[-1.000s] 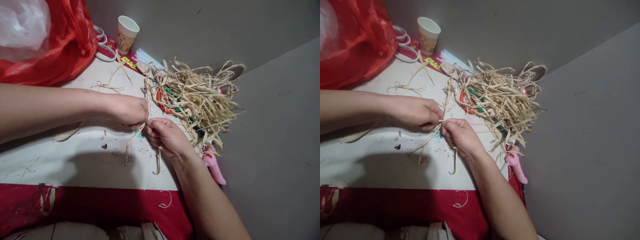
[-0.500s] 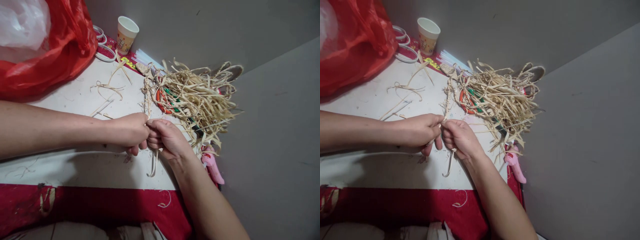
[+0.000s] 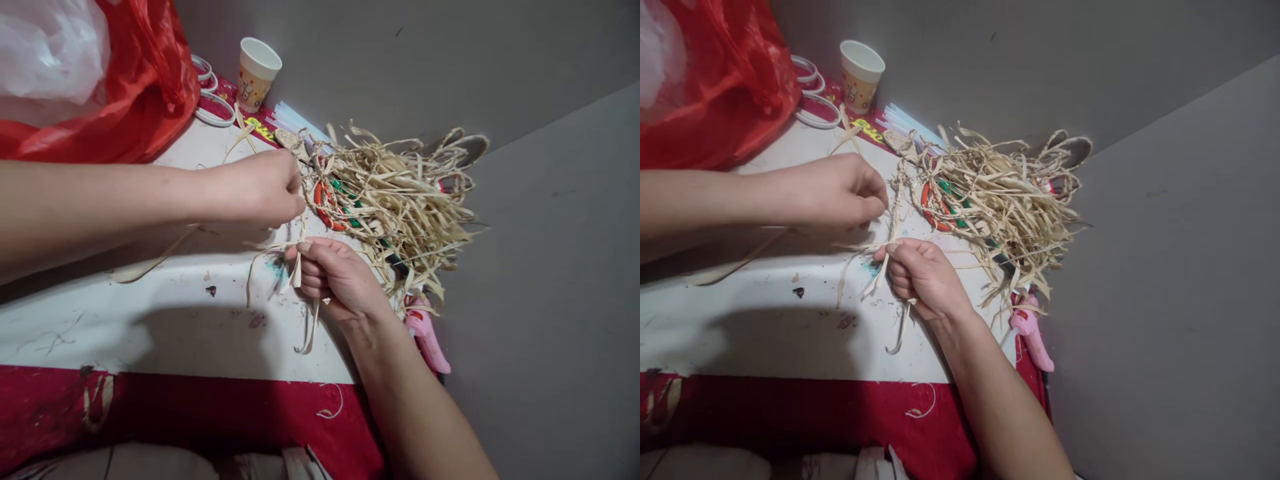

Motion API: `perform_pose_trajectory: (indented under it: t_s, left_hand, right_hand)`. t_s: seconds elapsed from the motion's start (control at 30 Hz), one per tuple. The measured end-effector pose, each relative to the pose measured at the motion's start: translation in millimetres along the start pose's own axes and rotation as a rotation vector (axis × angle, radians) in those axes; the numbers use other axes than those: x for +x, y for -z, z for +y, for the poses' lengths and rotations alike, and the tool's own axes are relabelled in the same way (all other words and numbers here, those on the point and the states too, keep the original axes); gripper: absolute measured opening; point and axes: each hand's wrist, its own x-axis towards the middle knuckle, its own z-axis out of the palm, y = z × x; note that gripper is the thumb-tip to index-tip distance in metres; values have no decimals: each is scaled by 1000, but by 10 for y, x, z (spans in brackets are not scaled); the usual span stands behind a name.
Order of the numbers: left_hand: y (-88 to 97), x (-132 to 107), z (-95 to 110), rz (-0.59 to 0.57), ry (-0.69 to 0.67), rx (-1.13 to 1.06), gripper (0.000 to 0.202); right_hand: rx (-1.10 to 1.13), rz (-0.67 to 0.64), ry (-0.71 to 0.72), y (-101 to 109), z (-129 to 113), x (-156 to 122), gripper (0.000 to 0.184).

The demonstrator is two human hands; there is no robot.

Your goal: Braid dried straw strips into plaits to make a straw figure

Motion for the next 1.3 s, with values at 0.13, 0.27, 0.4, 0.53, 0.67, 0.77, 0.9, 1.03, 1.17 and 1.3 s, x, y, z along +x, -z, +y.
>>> perform_pose_trajectory:
  t_s: [0.13, 0.27, 0.4, 0.53, 0.67, 0.77, 0.9, 1.03, 1.17, 1.3]
  left_hand:
    - [-139, 10, -62, -146, 47, -238, 10]
    - [-258, -59, -20, -327, 158, -403, 17]
    - [-236, -75, -15, -370, 149, -352, 19]
    - [-215, -47, -70, -390, 79, -340, 16]
    - [-160, -36, -107, -407, 39, -206, 12]
    - [-101, -36, -105, -384, -13, -104, 13]
    - [-91, 0, -86, -374, -52, -2, 16]
    - [-136, 28, -82, -403, 20, -111, 18]
    - [-162, 16, -112, -419, 138, -289, 17]
    - [-193, 21, -149, -444, 128, -360, 14]
  right_hand:
    - [-18, -34, -9, 19, 2, 3, 19]
    - [-21, -61, -4, 26, -18, -3, 22]
    - [-46, -84, -7, 33, -49, -10, 25]
    - [-67, -89, -7, 52, -41, -7, 25]
    - [-122, -94, -6, 69, -22, -4, 23]
    - [-183, -81, -1, 71, -25, -6, 24]
    - [-267, -70, 20, 70, -21, -5, 26]
    - [-354, -54, 84, 73, -6, -8, 28]
    - [-454, -43, 140, 89, -8, -21, 26]
    - [-580, -23, 209, 96, -5, -23, 24]
